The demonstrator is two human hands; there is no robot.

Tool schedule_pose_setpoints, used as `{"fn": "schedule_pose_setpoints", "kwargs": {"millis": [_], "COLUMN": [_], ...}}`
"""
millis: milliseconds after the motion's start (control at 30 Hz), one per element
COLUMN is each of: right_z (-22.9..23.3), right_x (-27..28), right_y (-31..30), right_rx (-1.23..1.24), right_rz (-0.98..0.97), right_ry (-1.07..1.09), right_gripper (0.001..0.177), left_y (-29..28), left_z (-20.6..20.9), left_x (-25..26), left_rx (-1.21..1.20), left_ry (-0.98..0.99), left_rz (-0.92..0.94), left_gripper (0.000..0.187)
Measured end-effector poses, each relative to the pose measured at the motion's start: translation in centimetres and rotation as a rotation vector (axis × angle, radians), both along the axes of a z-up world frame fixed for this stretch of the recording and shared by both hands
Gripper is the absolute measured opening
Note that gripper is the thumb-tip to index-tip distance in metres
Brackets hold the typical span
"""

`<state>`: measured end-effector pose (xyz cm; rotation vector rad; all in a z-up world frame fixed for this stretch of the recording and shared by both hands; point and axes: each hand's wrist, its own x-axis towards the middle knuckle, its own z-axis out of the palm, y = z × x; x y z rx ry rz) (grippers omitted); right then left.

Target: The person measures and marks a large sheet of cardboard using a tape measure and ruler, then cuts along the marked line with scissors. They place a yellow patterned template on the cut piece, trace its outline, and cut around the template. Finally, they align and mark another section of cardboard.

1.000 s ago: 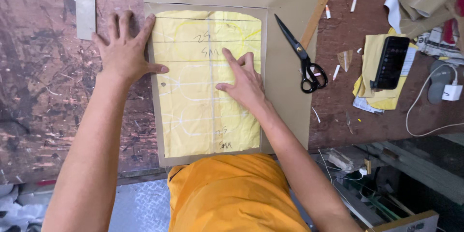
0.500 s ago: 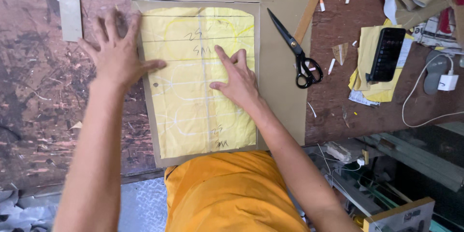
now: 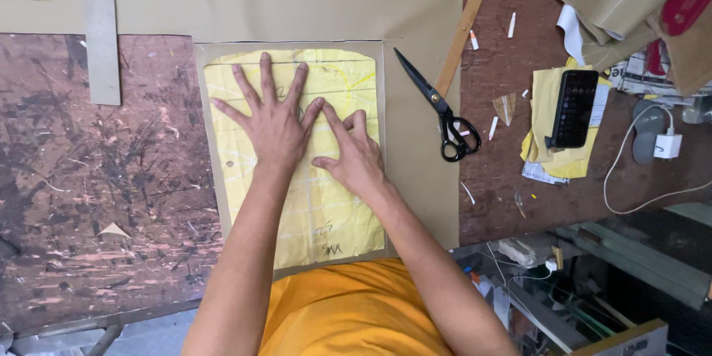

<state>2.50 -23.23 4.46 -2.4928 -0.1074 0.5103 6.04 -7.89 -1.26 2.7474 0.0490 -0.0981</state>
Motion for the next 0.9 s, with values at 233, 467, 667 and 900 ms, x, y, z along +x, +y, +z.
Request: {"fn": "schedule_pose_setpoints", "kwargs": {"millis": [233, 467, 667, 900], "right_z": [0.2, -0.5, -2.4, -6.9], "right_x": [0.7, -0.6, 3.4, 12.6], "right_y": [-0.1, -2.2, -12.5, -24.1], "right_rx": [-0.012, 0.272, 0.189, -0.129], "right_rz": [-0.014, -0.260, -0.528, -0.488], "right_ry": [0.048, 0.068, -0.354, -0.483], "right_gripper": [0.113, 0.076, 0.028, 0.025], "left_y": [-0.2, -0.3, -0.1, -0.4], "left_z": [0.6, 1.1, 1.3, 1.9], "left_x": [0.3, 0.1, 0.0, 0.6], "left_rx": [0.032, 0.037, 0.013, -0.010], "left_ry": [-0.013, 0.006, 0.090, 0.197], "left_rz": [0.023, 0.006, -0.008, 0.012], "left_gripper": [0.067, 0.065, 0.070, 0.068]}}
